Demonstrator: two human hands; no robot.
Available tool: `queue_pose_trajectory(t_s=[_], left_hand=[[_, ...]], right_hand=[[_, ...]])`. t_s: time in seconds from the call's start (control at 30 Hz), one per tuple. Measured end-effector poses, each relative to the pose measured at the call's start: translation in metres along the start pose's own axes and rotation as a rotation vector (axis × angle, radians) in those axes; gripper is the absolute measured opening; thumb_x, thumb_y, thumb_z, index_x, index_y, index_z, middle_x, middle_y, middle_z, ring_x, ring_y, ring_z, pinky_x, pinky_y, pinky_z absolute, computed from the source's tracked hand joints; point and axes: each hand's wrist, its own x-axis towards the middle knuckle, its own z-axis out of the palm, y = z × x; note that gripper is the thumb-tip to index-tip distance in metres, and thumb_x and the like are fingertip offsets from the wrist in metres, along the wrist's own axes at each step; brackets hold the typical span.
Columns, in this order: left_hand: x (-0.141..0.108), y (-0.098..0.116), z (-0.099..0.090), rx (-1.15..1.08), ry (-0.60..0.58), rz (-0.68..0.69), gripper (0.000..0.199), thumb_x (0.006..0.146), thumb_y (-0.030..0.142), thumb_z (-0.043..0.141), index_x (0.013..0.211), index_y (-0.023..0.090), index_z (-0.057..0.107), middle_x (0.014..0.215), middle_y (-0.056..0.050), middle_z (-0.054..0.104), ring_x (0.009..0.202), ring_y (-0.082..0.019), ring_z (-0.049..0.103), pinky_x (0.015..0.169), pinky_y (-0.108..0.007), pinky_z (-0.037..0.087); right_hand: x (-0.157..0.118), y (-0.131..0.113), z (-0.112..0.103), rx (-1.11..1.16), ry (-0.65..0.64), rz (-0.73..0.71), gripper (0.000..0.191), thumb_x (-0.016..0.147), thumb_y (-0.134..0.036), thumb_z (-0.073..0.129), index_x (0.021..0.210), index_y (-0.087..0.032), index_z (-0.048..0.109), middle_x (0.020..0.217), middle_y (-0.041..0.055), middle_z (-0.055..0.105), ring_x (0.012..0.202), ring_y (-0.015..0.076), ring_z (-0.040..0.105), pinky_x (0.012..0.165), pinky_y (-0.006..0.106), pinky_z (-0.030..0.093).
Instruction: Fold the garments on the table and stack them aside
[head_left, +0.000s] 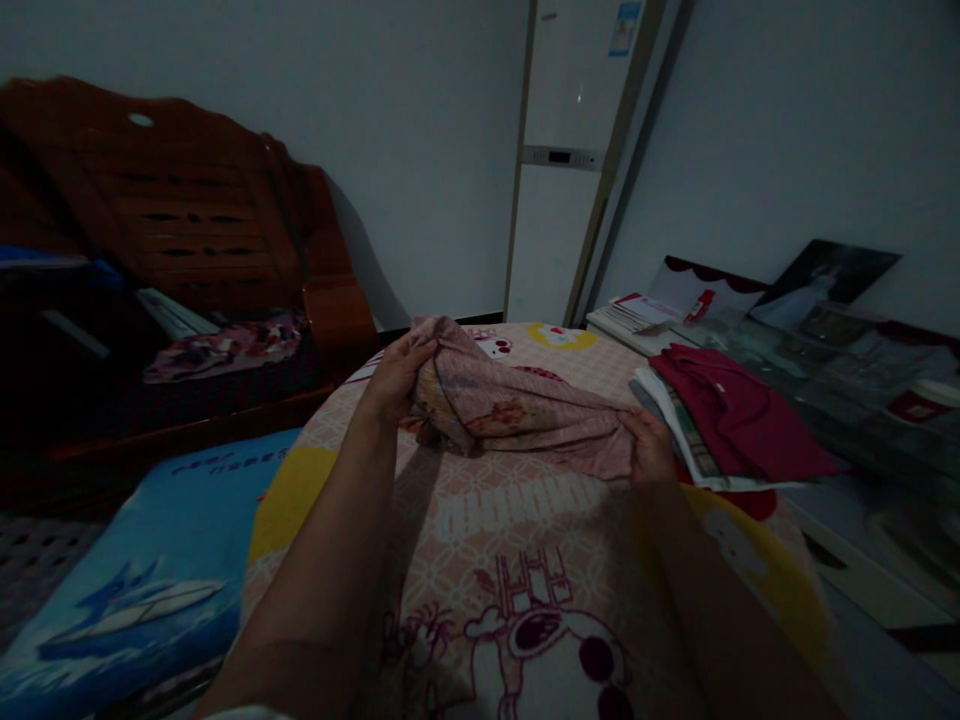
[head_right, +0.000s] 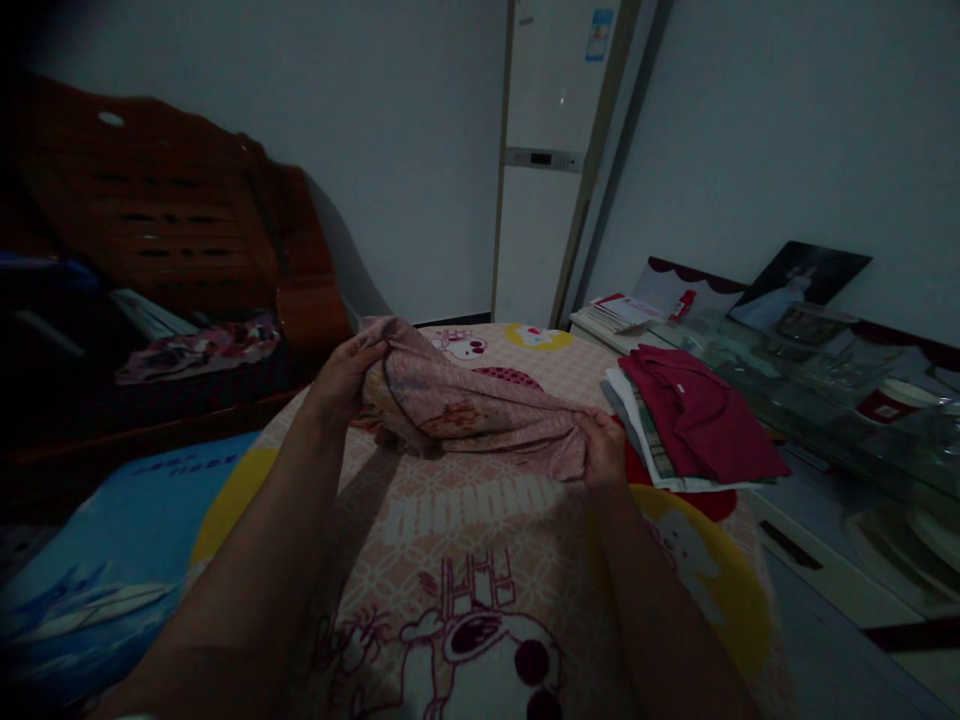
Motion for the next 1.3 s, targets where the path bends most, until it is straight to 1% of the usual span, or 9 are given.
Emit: queue_pose_trajectory(t_s=[0.2,0.37,0.6,0.7,0.8,0.97,1.1,1.2,1.3], left_hand=[[0.009,-0.014,-0.007,0.090,0.054,0.112,0.038,0.071,0.022,0.065,0.109,0.019,0.064,0.091,-0.003,0.070,0.077,-0.018,0.067,0.066,-0.026,0.055],[0.012,-0.036,-0.001,0.438,0.006,0.289,0.050,0.075,0.015,0.054,0.125,0.019,0.057,0.120,-0.008,0.065,0.110,-0.023,0.063,0.093,-0.035,0.052],[-0.003,-0.039,0.029,1.069,0.072,0.305,0.020,0.077,0.021,0.061,0.094,0.016,0.069,0.103,-0.012,0.069,0.098,-0.026,0.064,0.090,-0.038,0.049],[-0.021,-0.034,0.061,0.926,-0.324,0.178,0.023,0.085,0.033,0.056,0.081,0.017,0.071,0.074,-0.005,0.069,0.072,-0.019,0.065,0.071,-0.029,0.050],[-0.043,-0.050,0.088,0.839,-0.776,0.128,0.031,0.082,0.044,0.062,0.096,0.017,0.073,0.090,-0.006,0.074,0.084,-0.022,0.068,0.076,-0.030,0.052],[-0.066,-0.102,0.103,1.146,-0.655,0.309,0.084,0.070,0.042,0.078,0.143,0.014,0.046,0.154,-0.019,0.039,0.141,-0.036,0.037,0.112,-0.048,0.036],[-0.063,-0.110,0.103,1.203,-0.513,0.372,0.027,0.085,0.021,0.057,0.110,0.015,0.066,0.134,-0.017,0.057,0.128,-0.031,0.050,0.108,-0.045,0.041],[-0.052,-0.096,0.100,0.960,-0.481,0.337,0.019,0.084,0.016,0.051,0.092,0.016,0.069,0.111,-0.013,0.068,0.111,-0.026,0.060,0.101,-0.042,0.047],[-0.038,-0.077,0.094,0.516,-0.337,0.088,0.022,0.086,0.021,0.048,0.092,0.019,0.069,0.099,-0.007,0.073,0.097,-0.023,0.066,0.090,-0.038,0.053]], right_hand=[[0.000,0.005,0.002,0.021,-0.072,0.089,0.027,0.058,-0.030,0.082,0.079,-0.019,0.070,0.071,0.0033,0.074,0.079,0.0243,0.071,0.076,0.037,0.058],[-0.003,0.006,0.005,0.074,-0.035,0.107,0.027,0.058,-0.028,0.082,0.081,-0.020,0.071,0.073,0.0024,0.074,0.080,0.0241,0.072,0.076,0.038,0.059],[0.003,0.015,0.001,0.155,0.061,0.090,0.019,0.062,-0.023,0.078,0.078,-0.020,0.068,0.073,0.0009,0.073,0.076,0.0202,0.071,0.073,0.034,0.060],[0.007,0.019,-0.002,0.210,0.049,0.081,0.015,0.066,-0.021,0.076,0.079,-0.019,0.068,0.077,0.0005,0.073,0.072,0.0156,0.070,0.069,0.028,0.059],[0.011,0.021,-0.003,0.247,0.013,0.042,0.011,0.072,-0.020,0.074,0.080,-0.020,0.068,0.079,-0.0002,0.073,0.072,0.0129,0.070,0.068,0.025,0.059],[0.005,0.019,0.004,0.264,-0.048,0.039,0.009,0.076,-0.023,0.073,0.083,-0.020,0.069,0.083,0.0010,0.075,0.076,0.0140,0.071,0.073,0.026,0.060],[-0.002,0.014,0.013,0.265,-0.097,0.071,0.014,0.074,-0.023,0.073,0.088,-0.020,0.071,0.087,0.0022,0.077,0.080,0.0166,0.072,0.076,0.030,0.061],[-0.002,0.012,0.014,0.255,-0.116,0.071,0.015,0.076,-0.025,0.072,0.090,-0.020,0.072,0.090,0.0031,0.077,0.087,0.0194,0.073,0.084,0.035,0.060],[0.001,0.009,0.007,0.266,-0.125,0.072,0.016,0.082,-0.030,0.068,0.096,-0.022,0.071,0.095,0.0035,0.077,0.095,0.0202,0.072,0.090,0.037,0.058]])
